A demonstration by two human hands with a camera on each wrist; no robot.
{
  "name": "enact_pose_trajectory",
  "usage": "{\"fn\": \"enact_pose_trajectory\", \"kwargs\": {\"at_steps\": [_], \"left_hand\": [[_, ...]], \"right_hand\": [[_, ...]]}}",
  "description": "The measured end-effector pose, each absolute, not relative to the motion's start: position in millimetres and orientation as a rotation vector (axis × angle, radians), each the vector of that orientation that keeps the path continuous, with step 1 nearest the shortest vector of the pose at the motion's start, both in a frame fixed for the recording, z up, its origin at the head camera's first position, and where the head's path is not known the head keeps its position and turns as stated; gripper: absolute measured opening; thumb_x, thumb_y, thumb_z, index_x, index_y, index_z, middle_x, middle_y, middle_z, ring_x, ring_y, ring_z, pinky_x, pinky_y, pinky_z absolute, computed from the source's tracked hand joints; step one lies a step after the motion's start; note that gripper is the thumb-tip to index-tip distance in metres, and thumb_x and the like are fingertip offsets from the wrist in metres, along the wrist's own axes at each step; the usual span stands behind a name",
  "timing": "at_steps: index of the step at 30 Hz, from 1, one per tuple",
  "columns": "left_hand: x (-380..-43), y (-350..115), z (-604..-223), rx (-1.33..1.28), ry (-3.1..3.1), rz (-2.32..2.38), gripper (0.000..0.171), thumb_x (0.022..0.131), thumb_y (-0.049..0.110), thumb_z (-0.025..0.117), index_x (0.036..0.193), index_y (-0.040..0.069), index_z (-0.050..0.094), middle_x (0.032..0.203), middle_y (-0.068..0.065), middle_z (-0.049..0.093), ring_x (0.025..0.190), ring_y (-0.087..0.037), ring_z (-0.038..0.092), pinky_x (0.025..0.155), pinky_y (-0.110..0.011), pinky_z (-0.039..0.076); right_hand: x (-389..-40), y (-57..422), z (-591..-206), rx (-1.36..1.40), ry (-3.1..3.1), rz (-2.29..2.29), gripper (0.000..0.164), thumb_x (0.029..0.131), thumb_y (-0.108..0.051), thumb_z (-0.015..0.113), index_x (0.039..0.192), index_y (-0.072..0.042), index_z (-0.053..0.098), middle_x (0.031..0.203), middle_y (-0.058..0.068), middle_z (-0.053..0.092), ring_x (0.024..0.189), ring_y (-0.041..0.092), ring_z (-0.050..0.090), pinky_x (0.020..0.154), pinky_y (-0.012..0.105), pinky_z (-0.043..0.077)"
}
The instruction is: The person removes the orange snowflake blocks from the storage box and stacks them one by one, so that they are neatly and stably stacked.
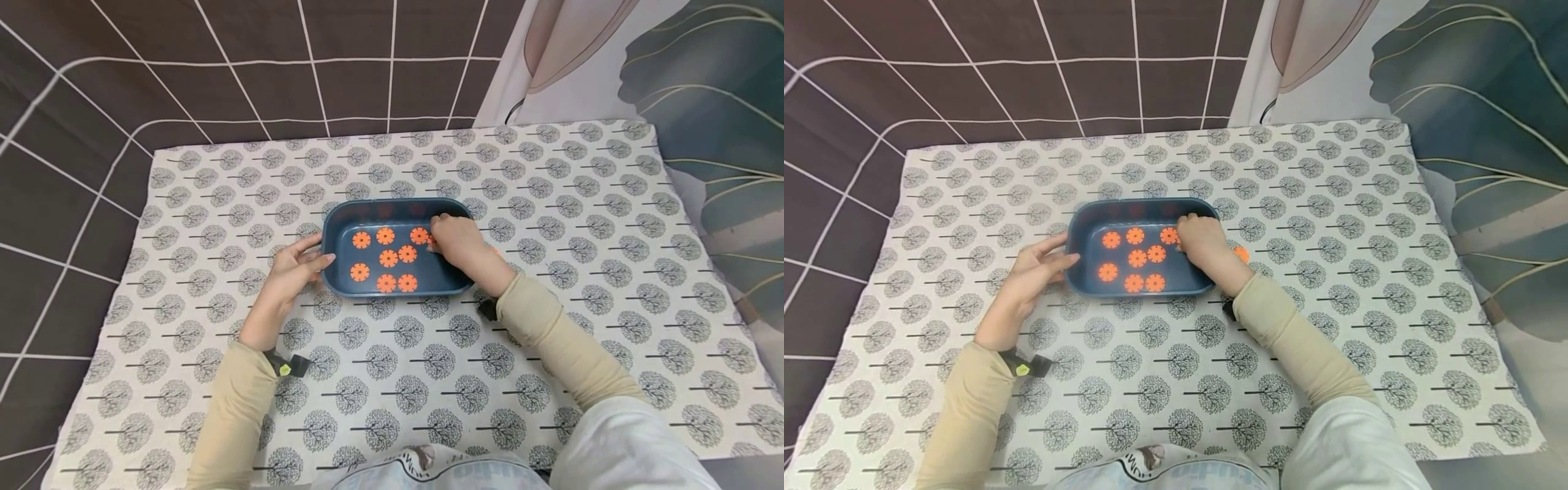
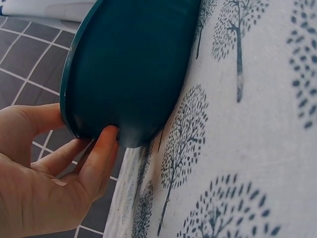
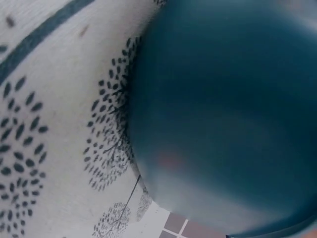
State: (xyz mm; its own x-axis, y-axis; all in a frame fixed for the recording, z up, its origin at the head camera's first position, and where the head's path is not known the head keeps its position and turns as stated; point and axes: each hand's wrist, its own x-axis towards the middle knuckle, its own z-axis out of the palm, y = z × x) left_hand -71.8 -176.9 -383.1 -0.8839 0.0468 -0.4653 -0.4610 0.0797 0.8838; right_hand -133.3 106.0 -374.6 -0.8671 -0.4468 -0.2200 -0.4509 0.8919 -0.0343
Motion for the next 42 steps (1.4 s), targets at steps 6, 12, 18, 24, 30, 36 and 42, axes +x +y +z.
{"fn": "enact_pose_trajectory", "kwargs": {"at_steps": [6, 12, 18, 24, 30, 36, 42], "left_hand": [[-72, -177, -382, -0.4, 1.993, 1.87, 0.062, 0.086, 0.008, 0.066, 0.142, 0.01, 0.039, 0.133, -0.018, 0.052, 0.069, -0.007, 0.064, 0.066, -0.02, 0.055], [-71, -177, -382, -0.401, 1.987, 1.871, 0.062, 0.085, 0.008, 0.066, 0.141, 0.011, 0.039, 0.132, -0.017, 0.053, 0.071, -0.008, 0.064, 0.065, -0.02, 0.054], [-72, -177, -383, -0.387, 1.983, 1.886, 0.062, 0.085, 0.006, 0.066, 0.141, 0.008, 0.04, 0.132, -0.019, 0.053, 0.074, -0.009, 0.066, 0.066, -0.019, 0.055], [-72, -177, -383, -0.385, 1.977, 1.892, 0.062, 0.085, 0.006, 0.065, 0.141, 0.008, 0.039, 0.132, -0.019, 0.052, 0.072, -0.008, 0.065, 0.066, -0.019, 0.055], [-72, -176, -383, -0.415, 1.989, 1.878, 0.063, 0.085, 0.007, 0.066, 0.141, 0.009, 0.039, 0.133, -0.018, 0.052, 0.071, -0.009, 0.064, 0.066, -0.019, 0.054], [-71, -175, -383, -0.423, 1.995, 1.868, 0.063, 0.084, 0.007, 0.066, 0.141, 0.011, 0.039, 0.131, -0.017, 0.053, 0.073, -0.01, 0.064, 0.067, -0.02, 0.055], [-71, -175, -384, -0.432, 1.999, 1.865, 0.063, 0.085, 0.008, 0.066, 0.142, 0.012, 0.039, 0.132, -0.016, 0.053, 0.072, -0.008, 0.064, 0.067, -0.021, 0.055]], "right_hand": [[-137, 111, -373, -0.766, 2.813, -0.088, 0.027, 0.083, -0.027, 0.072, 0.081, -0.003, 0.059, 0.079, 0.013, 0.06, 0.073, 0.03, 0.06, 0.067, 0.042, 0.053], [-137, 115, -375, -0.817, 2.805, -0.175, 0.024, 0.079, -0.019, 0.074, 0.069, -0.009, 0.055, 0.071, 0.007, 0.052, 0.064, 0.024, 0.051, 0.061, 0.036, 0.048], [-136, 120, -374, -0.893, 2.774, -0.306, 0.02, 0.079, -0.02, 0.074, 0.079, -0.004, 0.062, 0.076, 0.009, 0.054, 0.065, 0.022, 0.049, 0.059, 0.034, 0.046], [-136, 131, -373, -1.054, 2.673, -0.589, 0.033, 0.082, -0.018, 0.071, 0.108, 0.002, 0.066, 0.1, 0.013, 0.064, 0.086, 0.023, 0.059, 0.078, 0.036, 0.054], [-134, 142, -371, -1.132, 2.61, -0.776, 0.032, 0.083, -0.016, 0.069, 0.11, 0.001, 0.066, 0.107, 0.013, 0.065, 0.099, 0.026, 0.061, 0.087, 0.038, 0.053], [-127, 153, -366, -1.1, 2.618, -0.807, 0.033, 0.083, -0.017, 0.068, 0.113, -0.002, 0.066, 0.111, 0.011, 0.064, 0.103, 0.026, 0.06, 0.09, 0.04, 0.052], [-117, 167, -360, -1.114, 2.685, -0.874, 0.031, 0.083, -0.016, 0.068, 0.111, -0.003, 0.066, 0.109, 0.01, 0.065, 0.099, 0.024, 0.061, 0.083, 0.038, 0.054]]}}
